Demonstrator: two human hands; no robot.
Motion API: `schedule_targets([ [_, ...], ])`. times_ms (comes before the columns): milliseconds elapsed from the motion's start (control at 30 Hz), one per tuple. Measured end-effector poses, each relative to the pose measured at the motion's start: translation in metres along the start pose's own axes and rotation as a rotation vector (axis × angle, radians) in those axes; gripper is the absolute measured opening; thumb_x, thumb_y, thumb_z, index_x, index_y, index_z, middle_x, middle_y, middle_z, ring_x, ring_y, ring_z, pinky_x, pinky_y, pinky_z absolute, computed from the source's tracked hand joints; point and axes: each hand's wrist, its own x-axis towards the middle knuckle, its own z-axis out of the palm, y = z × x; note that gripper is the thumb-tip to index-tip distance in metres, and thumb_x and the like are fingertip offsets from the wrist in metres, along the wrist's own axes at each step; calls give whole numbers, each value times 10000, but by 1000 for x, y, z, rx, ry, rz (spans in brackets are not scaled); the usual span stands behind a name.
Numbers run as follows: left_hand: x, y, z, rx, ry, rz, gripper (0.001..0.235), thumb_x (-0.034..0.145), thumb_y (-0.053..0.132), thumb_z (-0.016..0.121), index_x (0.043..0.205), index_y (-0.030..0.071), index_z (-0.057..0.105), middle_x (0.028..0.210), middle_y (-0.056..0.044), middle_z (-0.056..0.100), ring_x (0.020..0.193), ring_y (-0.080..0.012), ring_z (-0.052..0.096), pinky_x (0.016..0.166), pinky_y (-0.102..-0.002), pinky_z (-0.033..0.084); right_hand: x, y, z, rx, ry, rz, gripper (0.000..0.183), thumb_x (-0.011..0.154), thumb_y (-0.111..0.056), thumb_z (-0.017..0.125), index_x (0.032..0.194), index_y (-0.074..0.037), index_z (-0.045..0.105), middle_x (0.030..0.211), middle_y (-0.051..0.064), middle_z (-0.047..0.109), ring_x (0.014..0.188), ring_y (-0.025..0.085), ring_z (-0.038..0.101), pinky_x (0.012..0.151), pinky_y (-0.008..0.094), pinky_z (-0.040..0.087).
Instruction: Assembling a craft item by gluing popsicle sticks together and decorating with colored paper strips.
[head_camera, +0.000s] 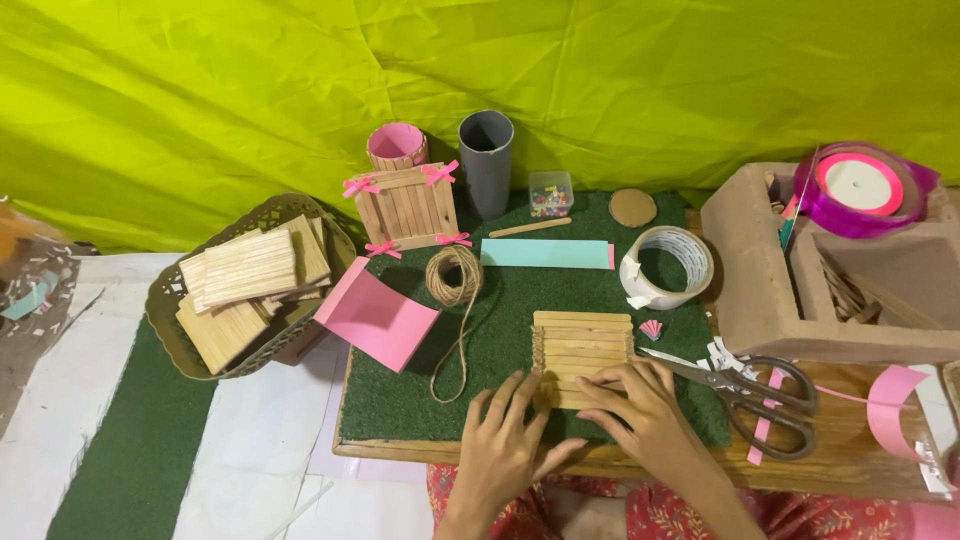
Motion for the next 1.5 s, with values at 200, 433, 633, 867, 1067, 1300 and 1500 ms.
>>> schedule_targets([
  [200, 0, 0, -1, 51, 11, -44, 518, 969, 610, 670, 1113, 113, 706, 1269, -122, 677, 1166, -296, 655, 858, -429, 504, 3, 8, -3, -13, -28, -14, 492, 866, -291, 759, 1346, -270, 653, 1074, -22, 657, 1021, 168, 594, 1014, 423, 323],
  [433, -1, -6, -5, -109, 97, -122, 364, 884, 322, 877, 1086, 78, 696, 1094, -77, 703, 1059, -265, 652, 845, -409, 485, 10, 9, -12, -164, -94, -117, 585, 839, -261, 779, 1395, -248, 599, 1129, -21, 625, 1121, 168, 578, 1117, 488, 261],
  [633, -7, -10, -1, -281, 77, -249, 535, 899, 226, 846, 1342, 25, 623, 1010, -63, 723, 928, -200, 653, 926, -393, 461, 27, -18, -5, -121, -175, -115, 402, 956, -434, 639, 1310, -246, 663, 1165, 21, 640, 1116, 224, 566, 1039, 525, 316],
  [867, -4, -8, -4, -259, 85, -278, 543, 912, 236, 829, 1367, 47, 601, 987, -6, 766, 920, -167, 658, 956, -404, 468, 35, -25, -4, -191, -172, -149, 360, 983, -429, 611, 1242, -191, 688, 1089, 54, 643, 1047, 258, 580, 1025, 517, 353],
  [1067, -8, -9, 0, -280, 62, -295, 590, 914, 231, 826, 1409, 38, 568, 1000, -12, 756, 937, -159, 655, 999, -419, 467, 40, -27, -3, -187, -137, -181, 294, 987, -376, 628, 1185, -171, 698, 1057, 59, 661, 1010, 258, 598, 973, 481, 397],
  [1300, -8, -11, -2, -361, -7, -352, 570, 935, 335, 770, 1406, 77, 580, 1107, 6, 777, 1022, -178, 656, 1042, -434, 425, 37, -10, 8, 92, -51, -53, 289, 959, -195, 658, 1233, -118, 711, 979, 19, 624, 937, 187, 587, 894, 376, 425],
  [1500, -4, -11, -6, -365, 0, -335, 555, 950, 313, 757, 1405, 60, 566, 1123, -17, 770, 1021, -185, 671, 1052, -437, 422, 48, -10, 6, 126, -67, -49, 123, 932, -219, 683, 998, -159, 768, 933, -13, 659, 907, 188, 585, 858, 368, 374],
])
